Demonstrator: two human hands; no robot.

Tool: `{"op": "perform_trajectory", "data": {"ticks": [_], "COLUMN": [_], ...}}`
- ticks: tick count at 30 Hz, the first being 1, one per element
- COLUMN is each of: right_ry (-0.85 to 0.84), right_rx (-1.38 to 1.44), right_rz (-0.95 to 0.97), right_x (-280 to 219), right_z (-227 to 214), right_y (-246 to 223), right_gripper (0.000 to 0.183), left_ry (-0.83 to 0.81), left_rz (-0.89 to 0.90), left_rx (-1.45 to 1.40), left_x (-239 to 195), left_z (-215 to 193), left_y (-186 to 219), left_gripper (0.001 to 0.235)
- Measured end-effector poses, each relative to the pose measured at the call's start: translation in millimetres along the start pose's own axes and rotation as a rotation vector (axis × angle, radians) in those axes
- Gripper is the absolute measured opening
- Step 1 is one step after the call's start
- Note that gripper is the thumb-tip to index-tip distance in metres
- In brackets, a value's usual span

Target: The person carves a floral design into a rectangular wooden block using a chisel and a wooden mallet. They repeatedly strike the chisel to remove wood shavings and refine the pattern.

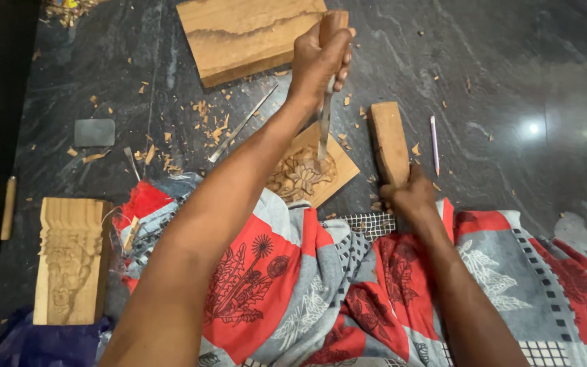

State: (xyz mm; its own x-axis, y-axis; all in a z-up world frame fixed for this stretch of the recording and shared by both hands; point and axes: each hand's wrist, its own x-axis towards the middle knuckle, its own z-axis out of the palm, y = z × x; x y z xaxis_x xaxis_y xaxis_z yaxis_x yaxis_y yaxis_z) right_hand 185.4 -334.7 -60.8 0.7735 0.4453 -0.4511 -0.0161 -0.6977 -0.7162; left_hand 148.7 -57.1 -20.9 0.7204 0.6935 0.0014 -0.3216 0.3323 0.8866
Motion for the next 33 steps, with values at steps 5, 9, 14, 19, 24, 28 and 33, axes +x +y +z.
{"op": "perform_trajectory", "data": {"ticks": [5,9,14,19,24,28,33], "right_ry": [-0.031,-0.03,-0.048,-0.027,-0.045,-0.069,-0.07], "right_rx": [0.124,0.111,0.089,0.066,0.063,0.084,0.059], "right_rz": [0.055,0.028,0.045,0.022,0.014,0.031,0.028], "right_x": [4.6,2.3,-2.1,-5.6,-5.4,-1.1,-1.1], "right_z": [3.4,5.6,3.4,3.9,3.3,3.2,1.7], "right_y": [7.3,7.9,0.4,-2.3,-2.3,-2.3,-2.9], "right_gripper": [0.046,0.042,0.038,0.039,0.04,0.043,0.042], "left_ry": [-0.036,-0.091,-0.058,-0.053,-0.086,-0.125,-0.13], "left_rz": [-0.09,-0.017,-0.052,-0.111,-0.071,-0.011,0.004], "left_rx": [-0.033,-0.006,0.028,0.1,0.114,0.111,0.168], "left_x": [-0.9,-4.2,-4.2,-12.7,-15.6,-11.0,-12.8], "left_z": [-1.9,-0.3,1.4,6.7,11.8,10.8,10.3], "left_y": [-20.0,-31.0,-26.7,-21.2,-24.5,-29.0,-29.1], "left_gripper": [0.014,0.017,0.015,0.016,0.018,0.017,0.015]}}
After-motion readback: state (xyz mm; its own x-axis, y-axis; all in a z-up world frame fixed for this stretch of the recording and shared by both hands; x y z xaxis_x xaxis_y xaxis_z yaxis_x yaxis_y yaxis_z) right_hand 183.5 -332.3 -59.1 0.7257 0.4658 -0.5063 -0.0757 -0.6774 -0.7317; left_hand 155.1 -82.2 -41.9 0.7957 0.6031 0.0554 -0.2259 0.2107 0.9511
